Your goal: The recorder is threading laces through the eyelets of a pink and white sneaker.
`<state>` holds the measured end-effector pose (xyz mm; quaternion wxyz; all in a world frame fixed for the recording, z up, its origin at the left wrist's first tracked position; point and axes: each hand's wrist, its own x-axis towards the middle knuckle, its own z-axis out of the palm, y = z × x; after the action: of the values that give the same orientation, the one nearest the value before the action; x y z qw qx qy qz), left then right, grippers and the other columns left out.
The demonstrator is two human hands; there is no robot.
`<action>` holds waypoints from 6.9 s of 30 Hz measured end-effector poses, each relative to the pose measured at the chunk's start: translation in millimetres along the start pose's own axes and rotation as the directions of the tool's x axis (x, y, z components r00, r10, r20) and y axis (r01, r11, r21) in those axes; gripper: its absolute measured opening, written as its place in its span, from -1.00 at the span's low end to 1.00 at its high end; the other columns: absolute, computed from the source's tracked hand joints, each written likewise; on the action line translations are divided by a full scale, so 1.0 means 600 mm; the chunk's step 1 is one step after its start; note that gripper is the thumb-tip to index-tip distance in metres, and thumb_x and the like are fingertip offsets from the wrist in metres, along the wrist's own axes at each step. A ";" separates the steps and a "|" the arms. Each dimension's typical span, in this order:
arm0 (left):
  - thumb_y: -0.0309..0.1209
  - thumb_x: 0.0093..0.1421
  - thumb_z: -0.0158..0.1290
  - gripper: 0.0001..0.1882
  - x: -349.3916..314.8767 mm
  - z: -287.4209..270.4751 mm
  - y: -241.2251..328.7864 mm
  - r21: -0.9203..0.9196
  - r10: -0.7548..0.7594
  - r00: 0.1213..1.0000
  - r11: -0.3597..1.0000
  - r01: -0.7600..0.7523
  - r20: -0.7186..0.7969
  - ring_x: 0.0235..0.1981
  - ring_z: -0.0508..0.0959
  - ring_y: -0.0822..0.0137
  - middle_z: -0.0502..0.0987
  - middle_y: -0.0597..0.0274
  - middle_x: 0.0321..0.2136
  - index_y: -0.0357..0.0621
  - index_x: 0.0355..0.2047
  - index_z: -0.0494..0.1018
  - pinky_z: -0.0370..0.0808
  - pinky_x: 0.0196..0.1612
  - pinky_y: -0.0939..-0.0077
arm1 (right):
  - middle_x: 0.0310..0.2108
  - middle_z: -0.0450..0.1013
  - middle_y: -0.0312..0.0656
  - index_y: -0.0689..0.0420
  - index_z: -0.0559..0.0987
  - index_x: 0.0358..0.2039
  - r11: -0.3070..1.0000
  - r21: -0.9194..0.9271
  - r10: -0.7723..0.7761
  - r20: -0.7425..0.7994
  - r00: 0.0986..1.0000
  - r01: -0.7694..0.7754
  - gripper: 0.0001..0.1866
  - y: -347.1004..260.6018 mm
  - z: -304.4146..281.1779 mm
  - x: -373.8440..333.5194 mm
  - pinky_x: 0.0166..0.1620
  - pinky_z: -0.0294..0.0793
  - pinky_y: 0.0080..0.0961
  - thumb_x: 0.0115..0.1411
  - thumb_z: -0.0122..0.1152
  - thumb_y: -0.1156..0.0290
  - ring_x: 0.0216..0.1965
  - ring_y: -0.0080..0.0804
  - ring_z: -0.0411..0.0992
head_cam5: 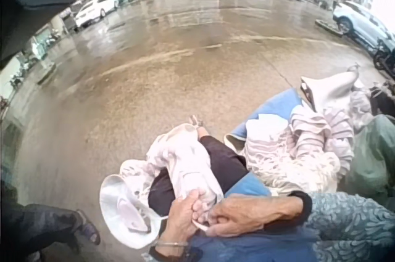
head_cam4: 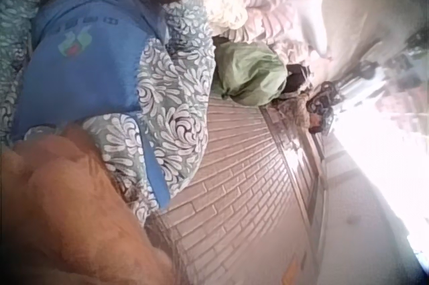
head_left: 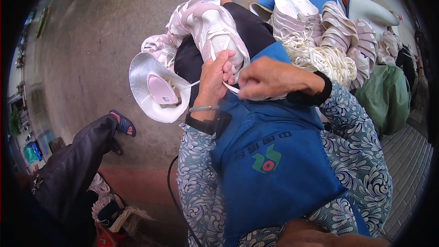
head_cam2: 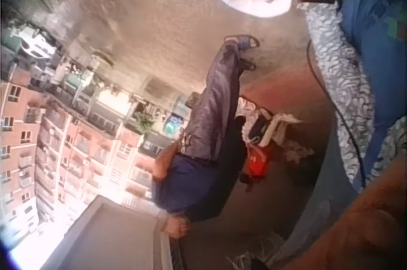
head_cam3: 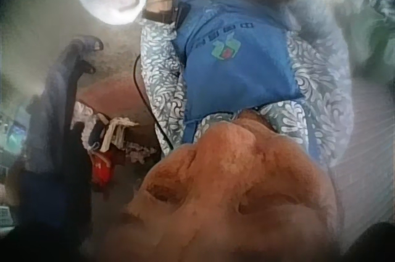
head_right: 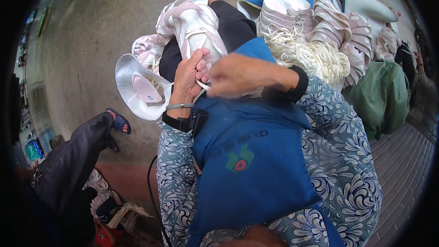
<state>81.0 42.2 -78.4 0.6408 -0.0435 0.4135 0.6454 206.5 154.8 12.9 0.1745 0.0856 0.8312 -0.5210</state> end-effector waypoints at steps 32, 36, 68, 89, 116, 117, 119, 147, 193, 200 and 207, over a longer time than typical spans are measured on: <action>-0.23 0.26 -0.14 -0.72 -0.038 -0.017 0.005 0.625 0.154 0.987 0.776 -0.088 -0.052 -0.80 0.16 0.63 0.25 0.46 -0.71 -0.16 -0.43 0.39 0.08 -0.79 0.72 | -0.44 0.37 -0.02 0.16 0.48 -0.45 0.869 -0.480 -0.236 -0.612 0.755 -0.118 -0.88 0.122 -0.037 0.125 -0.40 0.41 -0.21 0.07 0.10 0.38 -0.44 -0.02 0.42; -0.18 0.28 -0.18 -0.67 -0.045 -0.021 -0.007 0.523 0.140 0.987 0.849 -0.077 -0.083 -0.82 0.15 0.60 0.21 0.41 -0.71 -0.20 -0.44 0.33 0.10 -0.80 0.70 | -0.37 0.32 -0.05 0.14 0.38 -0.41 0.731 -0.681 -0.366 -0.433 0.824 -0.033 -0.90 0.127 -0.003 0.117 -0.49 0.47 -0.24 0.02 0.00 0.46 -0.48 -0.06 0.45; -0.16 0.31 -0.23 -0.65 -0.051 -0.038 -0.042 0.790 0.408 0.751 0.106 -0.603 0.519 -0.72 0.15 0.60 0.23 0.45 -0.69 -0.12 -0.48 0.34 0.08 -0.70 0.70 | -0.35 0.31 -0.06 0.19 0.32 -0.21 0.672 -0.739 -0.365 -0.284 0.887 0.040 -0.78 0.116 -0.009 0.144 -0.48 0.50 -0.34 0.12 -0.07 0.43 -0.44 -0.13 0.49; -0.15 0.32 -0.22 -0.67 -0.099 0.043 -0.025 0.540 0.203 0.921 0.760 -0.363 0.333 -0.60 0.21 0.62 0.28 0.46 -0.59 -0.13 -0.41 0.37 0.17 -0.56 0.73 | -0.70 0.32 -0.34 0.17 0.56 -0.33 0.616 0.703 0.445 0.060 0.893 -0.354 -0.66 0.053 0.003 0.000 -0.79 0.00 -0.73 0.23 -0.05 0.16 -0.84 -0.69 0.12; -0.24 0.28 -0.13 -0.68 -0.044 0.011 0.033 0.714 0.104 0.991 0.687 -0.135 0.086 -0.45 0.48 0.47 0.50 0.21 -0.42 -0.29 -0.26 0.44 0.42 -0.37 0.64 | -0.56 0.39 -0.18 0.25 0.45 -0.24 0.977 0.194 -0.031 -0.261 0.965 0.084 -0.80 0.034 0.081 0.003 -0.41 0.36 -0.51 0.25 -0.08 0.40 -0.57 -0.39 0.35; -0.26 0.28 -0.13 -0.69 -0.048 0.006 0.034 0.580 0.079 0.993 0.807 -0.113 0.084 -0.42 0.50 0.44 0.51 0.19 -0.41 -0.29 -0.28 0.43 0.45 -0.33 0.62 | -0.53 0.42 -0.17 0.24 0.47 -0.24 0.978 0.181 -0.047 -0.269 0.962 0.099 -0.80 0.032 0.074 -0.002 -0.38 0.37 -0.52 0.24 -0.05 0.40 -0.56 -0.37 0.36; -0.28 0.29 -0.14 -0.71 -0.060 0.001 0.025 0.492 0.155 0.985 0.853 -0.173 0.078 -0.42 0.51 0.42 0.51 0.18 -0.42 -0.30 -0.30 0.42 0.47 -0.28 0.58 | -0.56 0.41 -0.12 0.23 0.48 -0.33 0.976 0.169 -0.065 -0.363 0.929 0.134 -0.79 0.029 0.058 -0.014 -0.39 0.35 -0.44 0.22 -0.04 0.36 -0.54 -0.30 0.39; -0.26 0.29 -0.12 -0.77 -0.226 -0.199 0.181 -0.118 0.832 0.482 0.468 -0.876 -0.275 -0.58 0.31 0.50 0.28 0.41 -0.62 -0.15 -0.24 0.38 0.33 -0.39 0.57 | -0.80 0.17 -0.49 0.09 0.50 -0.62 0.742 0.572 0.620 -0.389 0.681 -0.349 -0.68 0.201 -0.099 -0.039 -0.74 -0.11 -0.71 0.16 0.08 0.15 -0.80 -0.74 0.02; -0.32 0.17 -0.07 -0.76 -0.022 -0.001 0.119 0.995 0.468 0.878 -0.033 -0.095 0.099 -0.38 0.53 0.06 0.53 -0.06 -0.45 -0.26 -0.31 0.45 0.42 -0.26 0.30 | -0.36 0.27 -0.18 0.13 0.51 -0.41 0.832 -0.554 -0.137 -0.163 0.977 0.024 -0.89 0.115 -0.041 -0.068 -0.37 0.43 -0.37 -0.01 0.21 0.49 -0.40 -0.22 0.39; -0.42 0.18 -0.07 -0.83 0.001 -0.046 0.089 0.958 0.611 0.748 -0.260 -0.117 0.258 -0.39 0.56 0.15 0.56 0.01 -0.42 -0.26 -0.33 0.45 0.43 -0.27 0.32 | -0.36 0.28 -0.06 0.20 0.38 -0.45 0.825 -0.555 -0.119 -0.350 0.929 -0.104 -0.93 0.140 -0.020 -0.046 -0.42 0.44 -0.24 0.04 0.06 0.53 -0.47 -0.06 0.41; -0.44 0.25 -0.15 -0.82 -0.041 0.009 0.102 0.937 0.717 0.631 -0.092 -0.338 0.298 -0.45 0.55 0.29 0.58 0.12 -0.43 -0.24 -0.21 0.38 0.44 -0.35 0.44 | -0.28 0.31 -0.08 0.15 0.44 -0.26 0.852 -0.492 -0.143 -0.548 0.824 -0.179 -0.80 0.152 -0.041 -0.054 -0.32 0.46 -0.25 0.06 0.12 0.48 -0.36 -0.09 0.44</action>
<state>35.2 35.6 -31.5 0.1253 0.4363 0.7869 0.4179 261.3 218.4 -41.5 -0.0580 0.1934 0.9534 -0.2241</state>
